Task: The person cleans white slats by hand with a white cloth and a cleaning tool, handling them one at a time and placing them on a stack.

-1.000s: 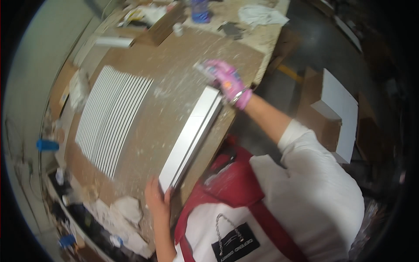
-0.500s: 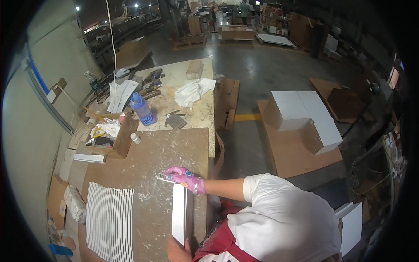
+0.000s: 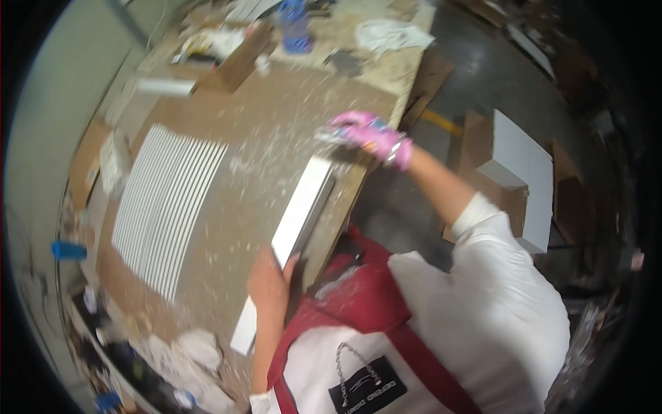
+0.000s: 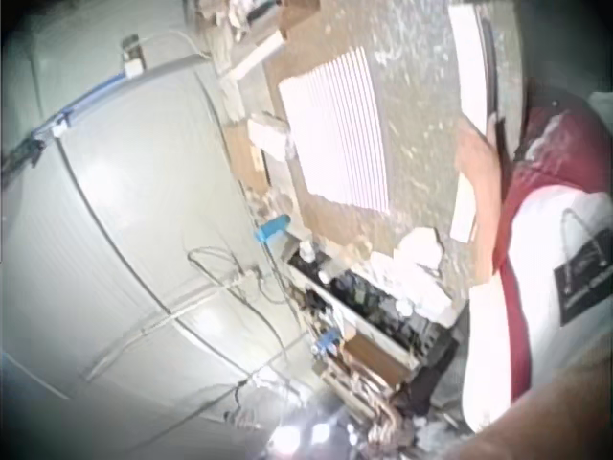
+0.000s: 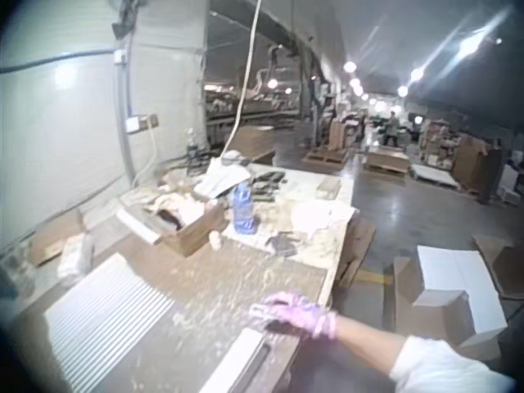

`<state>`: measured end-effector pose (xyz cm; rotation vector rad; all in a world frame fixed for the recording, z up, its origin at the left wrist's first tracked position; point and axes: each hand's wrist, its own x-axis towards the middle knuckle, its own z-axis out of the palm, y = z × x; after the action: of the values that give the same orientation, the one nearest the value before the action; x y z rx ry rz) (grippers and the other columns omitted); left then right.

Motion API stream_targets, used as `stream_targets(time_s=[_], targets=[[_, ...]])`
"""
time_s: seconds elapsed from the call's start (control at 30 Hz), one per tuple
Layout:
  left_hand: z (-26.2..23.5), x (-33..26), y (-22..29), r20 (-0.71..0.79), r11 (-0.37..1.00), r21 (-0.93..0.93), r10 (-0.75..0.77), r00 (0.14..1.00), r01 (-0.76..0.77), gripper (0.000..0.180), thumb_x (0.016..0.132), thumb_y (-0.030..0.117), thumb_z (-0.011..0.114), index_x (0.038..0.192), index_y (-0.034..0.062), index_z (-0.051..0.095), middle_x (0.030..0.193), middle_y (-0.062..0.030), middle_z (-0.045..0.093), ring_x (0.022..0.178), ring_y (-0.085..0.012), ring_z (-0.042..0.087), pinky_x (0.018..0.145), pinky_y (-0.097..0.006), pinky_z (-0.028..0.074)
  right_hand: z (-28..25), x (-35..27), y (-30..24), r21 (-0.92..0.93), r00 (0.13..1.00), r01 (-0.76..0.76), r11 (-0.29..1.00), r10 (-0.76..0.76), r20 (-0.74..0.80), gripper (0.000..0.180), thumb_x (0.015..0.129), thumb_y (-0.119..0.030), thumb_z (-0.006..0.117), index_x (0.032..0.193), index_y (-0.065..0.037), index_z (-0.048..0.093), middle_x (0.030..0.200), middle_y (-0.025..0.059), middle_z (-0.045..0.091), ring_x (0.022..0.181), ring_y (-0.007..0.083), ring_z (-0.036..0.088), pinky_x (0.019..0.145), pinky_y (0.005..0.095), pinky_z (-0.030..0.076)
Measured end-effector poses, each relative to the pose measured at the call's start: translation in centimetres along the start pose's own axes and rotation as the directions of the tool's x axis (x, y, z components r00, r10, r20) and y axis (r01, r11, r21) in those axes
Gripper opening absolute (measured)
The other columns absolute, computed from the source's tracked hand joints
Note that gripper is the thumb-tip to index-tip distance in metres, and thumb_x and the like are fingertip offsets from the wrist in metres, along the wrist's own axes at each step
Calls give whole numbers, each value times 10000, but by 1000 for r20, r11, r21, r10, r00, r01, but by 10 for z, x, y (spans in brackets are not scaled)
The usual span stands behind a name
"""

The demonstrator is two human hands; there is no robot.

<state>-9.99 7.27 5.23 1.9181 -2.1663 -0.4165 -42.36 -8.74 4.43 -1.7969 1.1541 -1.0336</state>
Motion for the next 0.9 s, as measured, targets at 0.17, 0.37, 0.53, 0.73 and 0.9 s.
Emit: stream_targets(time_s=[0.17, 0.37, 0.53, 0.73, 0.9], targets=[[-9, -7, -2, -25, 999, -25, -25, 999, 24, 461, 821, 344, 660, 1113, 18, 512, 989, -197, 605, 867, -390, 598, 684, -440, 485, 13, 11, -12, 220, 955, -262, 940, 220, 197, 334, 840, -183, 560, 1149, -66, 613, 852, 12, 602, 693, 77, 520, 609, 229, 444], [-9, -5, 3, -72, 999, -34, 1, 997, -4, 453, 816, 327, 666, 1113, 24, 510, 1011, -182, 603, 863, -381, 603, 686, -434, 490, 23, 5, -8, -17, 965, -141, 990, 142, 221, 340, 860, -224, 598, 1146, -40, 610, 882, 34, 622, 679, 91, 522, 607, 240, 443], [-10, -5, 3, -36, 999, -33, -31, 999, 30, 456, 818, 328, 664, 1123, 29, 506, 998, -177, 608, 853, -373, 607, 678, -433, 492, -37, -1, -45, -199, 806, -234, 952, 305, 508, 401, 881, -320, 579, 1143, -17, 605, 1001, 48, 632, 847, 109, 565, 714, 246, 469], [5, -8, -13, -91, 990, -137, 4, 996, -17, 495, 820, 394, 637, 1131, 27, 517, 921, -176, 615, 808, -370, 608, 665, -441, 495, 63, 55, -98, -107, 870, 62, 992, -1, 494, 354, 880, -219, 566, 1155, 2, 600, 1090, 114, 625, 992, 182, 587, 869, 297, 452], [37, -14, -29, -349, 992, 68, 126, 929, -109, 536, 822, 413, 615, 1182, 27, 518, 1071, -178, 592, 983, -321, 577, 817, -421, 470, 238, 55, -184, 236, 375, 644, 728, -569, 732, 337, 878, -289, 564, 1109, -45, 599, 987, 138, 597, 939, 277, 585, 861, 361, 465]])
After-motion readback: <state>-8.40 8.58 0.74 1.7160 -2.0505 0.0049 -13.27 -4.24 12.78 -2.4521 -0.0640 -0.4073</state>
